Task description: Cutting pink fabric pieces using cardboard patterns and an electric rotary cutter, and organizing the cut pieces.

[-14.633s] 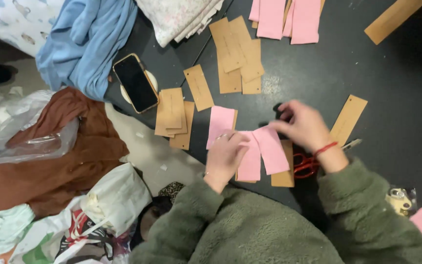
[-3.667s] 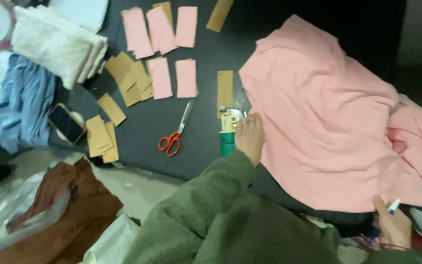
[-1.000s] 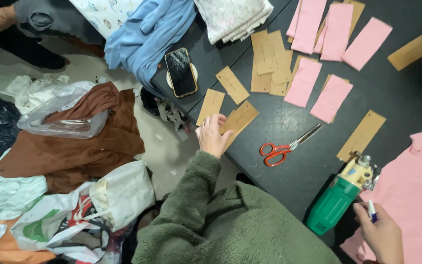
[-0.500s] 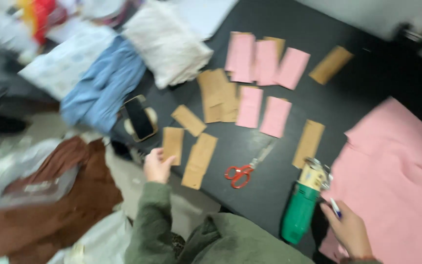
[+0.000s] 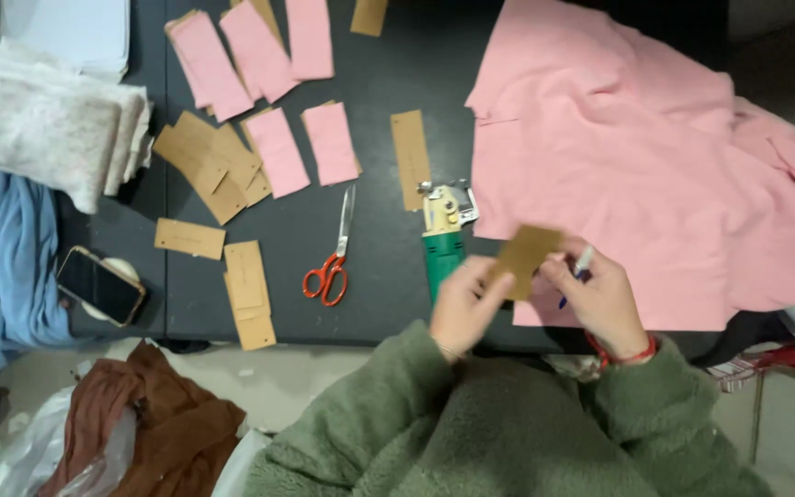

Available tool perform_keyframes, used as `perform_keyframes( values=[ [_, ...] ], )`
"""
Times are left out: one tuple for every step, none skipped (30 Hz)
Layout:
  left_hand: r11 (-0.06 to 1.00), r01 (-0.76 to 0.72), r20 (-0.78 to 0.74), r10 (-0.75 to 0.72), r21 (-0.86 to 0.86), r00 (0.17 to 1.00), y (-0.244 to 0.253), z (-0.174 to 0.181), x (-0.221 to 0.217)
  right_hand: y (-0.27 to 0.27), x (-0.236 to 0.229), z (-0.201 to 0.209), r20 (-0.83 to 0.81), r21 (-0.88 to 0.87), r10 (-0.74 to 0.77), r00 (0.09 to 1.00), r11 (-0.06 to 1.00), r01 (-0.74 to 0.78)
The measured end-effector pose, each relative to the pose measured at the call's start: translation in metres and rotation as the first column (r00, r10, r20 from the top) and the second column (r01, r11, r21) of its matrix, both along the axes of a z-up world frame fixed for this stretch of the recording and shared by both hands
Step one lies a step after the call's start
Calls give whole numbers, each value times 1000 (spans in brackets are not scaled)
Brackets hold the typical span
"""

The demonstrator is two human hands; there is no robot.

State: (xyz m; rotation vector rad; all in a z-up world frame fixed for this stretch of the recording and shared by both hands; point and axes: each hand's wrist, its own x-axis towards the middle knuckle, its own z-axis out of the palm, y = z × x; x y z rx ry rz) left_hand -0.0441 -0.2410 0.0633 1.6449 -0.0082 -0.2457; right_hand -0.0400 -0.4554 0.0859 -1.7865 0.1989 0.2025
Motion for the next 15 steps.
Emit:
perform_keyframes(
  values=[
    [995, 77, 21, -78, 60, 997, -16, 0, 2, -6, -4, -3, 64, -25, -6, 998, 1000, 8],
    [994, 85, 18, -87, 70, 996, -16, 5, 4, -14, -4, -15, 62, -15, -15, 998, 1000, 16],
    [971, 82, 142, -116, 225, 983, -17, 10, 6, -21, -4, -27, 47, -128, -54, 997, 990, 60],
    [926, 73, 245, -173, 370, 954, -19, 14, 3, -29, -12, -39, 20, -243, -103, 994, 964, 105],
    [921, 95, 227, -191, 377, 955, -14, 13, -2, -31, -19, -54, 2, -236, -120, 993, 965, 117],
    [877, -6, 342, -182, 481, 922, -10, 12, -1, -34, -19, -69, -25, -309, -121, 992, 945, 107],
    [818, -118, 454, -187, 563, 871, -6, 11, 0, -36, -20, -84, -52, -380, -123, 991, 920, 94],
    [817, -105, 447, -198, 567, 872, -8, 9, 1, -36, -17, -85, -60, -378, -134, 989, 920, 101],
    [788, -135, 469, -211, 601, 858, -9, 8, 2, -35, -15, -87, -34, -383, -126, 991, 918, 103],
    [749, -173, 485, -218, 639, 847, -7, 8, 0, -30, -13, -89, -14, -382, -106, 994, 920, 92],
    [742, -165, 471, -223, 650, 853, -7, 7, -8, -25, -18, -87, -28, -372, -105, 994, 924, 87],
    [723, -165, 495, -270, 670, 826, -8, 5, -8, -21, -16, -85, -26, -373, -113, 993, 923, 95],
    [705, -166, 516, -317, 690, 796, -10, 3, -7, -17, -12, -83, -25, -374, -122, 992, 922, 104],
    [703, -165, 518, -324, 692, 791, -14, 0, -6, -14, -10, -82, -21, -369, -128, 992, 923, 112],
    [697, -139, 521, -373, 703, 768, -18, -4, -4, -11, -7, -80, -12, -355, -140, 990, 926, 127]
  ],
)
